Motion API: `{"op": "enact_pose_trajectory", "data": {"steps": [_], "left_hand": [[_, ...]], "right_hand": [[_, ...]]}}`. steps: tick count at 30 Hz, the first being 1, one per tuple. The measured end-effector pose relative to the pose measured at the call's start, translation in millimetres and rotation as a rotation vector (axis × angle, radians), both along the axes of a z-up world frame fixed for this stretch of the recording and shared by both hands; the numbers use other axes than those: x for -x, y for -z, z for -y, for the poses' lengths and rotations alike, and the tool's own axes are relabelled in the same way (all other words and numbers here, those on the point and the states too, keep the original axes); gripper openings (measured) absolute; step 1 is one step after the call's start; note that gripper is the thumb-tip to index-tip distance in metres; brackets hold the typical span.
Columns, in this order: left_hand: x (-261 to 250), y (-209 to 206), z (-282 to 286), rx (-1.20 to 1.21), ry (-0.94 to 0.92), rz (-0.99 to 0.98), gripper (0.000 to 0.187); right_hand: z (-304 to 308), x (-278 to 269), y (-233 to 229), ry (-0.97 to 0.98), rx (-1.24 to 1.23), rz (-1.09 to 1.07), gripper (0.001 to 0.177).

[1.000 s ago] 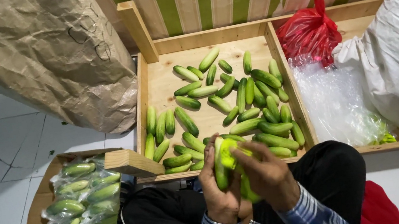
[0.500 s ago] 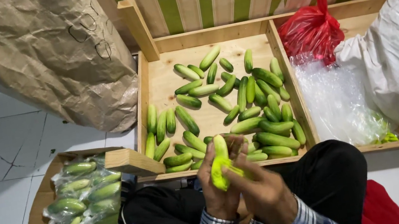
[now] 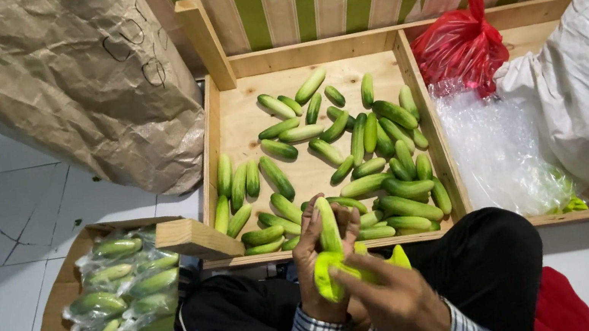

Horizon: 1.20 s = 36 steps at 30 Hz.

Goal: Packaging individual cucumbers into plastic bags and placing them into a cardboard box

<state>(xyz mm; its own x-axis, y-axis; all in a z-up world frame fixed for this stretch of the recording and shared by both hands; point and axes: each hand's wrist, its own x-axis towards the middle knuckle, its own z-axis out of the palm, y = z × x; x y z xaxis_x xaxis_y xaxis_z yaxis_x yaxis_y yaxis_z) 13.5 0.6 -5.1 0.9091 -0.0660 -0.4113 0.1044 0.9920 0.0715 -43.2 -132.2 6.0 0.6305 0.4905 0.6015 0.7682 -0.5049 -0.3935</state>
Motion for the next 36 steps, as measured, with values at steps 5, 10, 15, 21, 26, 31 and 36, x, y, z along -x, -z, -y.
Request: {"op": "enact_pose_trajectory", "data": {"steps": [5, 10, 15, 21, 26, 31, 36], "left_hand": [[6.8, -13.7, 7.9, -0.154, 0.029, 0.012, 0.035], [1.1, -22.0, 2.6, -0.269, 0.066, -0.031, 0.042], [1.9, -9.4, -5.9, -0.279, 0.142, 0.165, 0.034], [5.8, -24.7, 12.6, -0.162, 0.097, 0.049, 0.038], [-0.4, -6.6, -2.2, -0.111, 0.118, 0.122, 0.029], [2.7, -3.4, 3.9, -0.199, 0.158, -0.032, 0.028], [-2.1, -7.5, 9.8, -0.169, 0.044, 0.016, 0.029]], "right_hand": [[1.2, -23.9, -4.3, 0.140, -0.071, -0.007, 0.030], [-1.3, -30.3, -15.7, 0.132, -0.057, 0.042, 0.028], [1.0, -3.3, 6.1, 0.006, -0.007, 0.005, 0.035], [-0.7, -45.4, -23.2, 0.263, -0.065, 0.046, 0.028], [-1.4, -6.6, -2.8, 0.055, 0.008, 0.037, 0.034], [2.6, -33.1, 1.1, 0.197, -0.012, 0.094, 0.031], [5.0, -40.8, -13.2, 0.177, 0.001, 0.029, 0.032]]}}
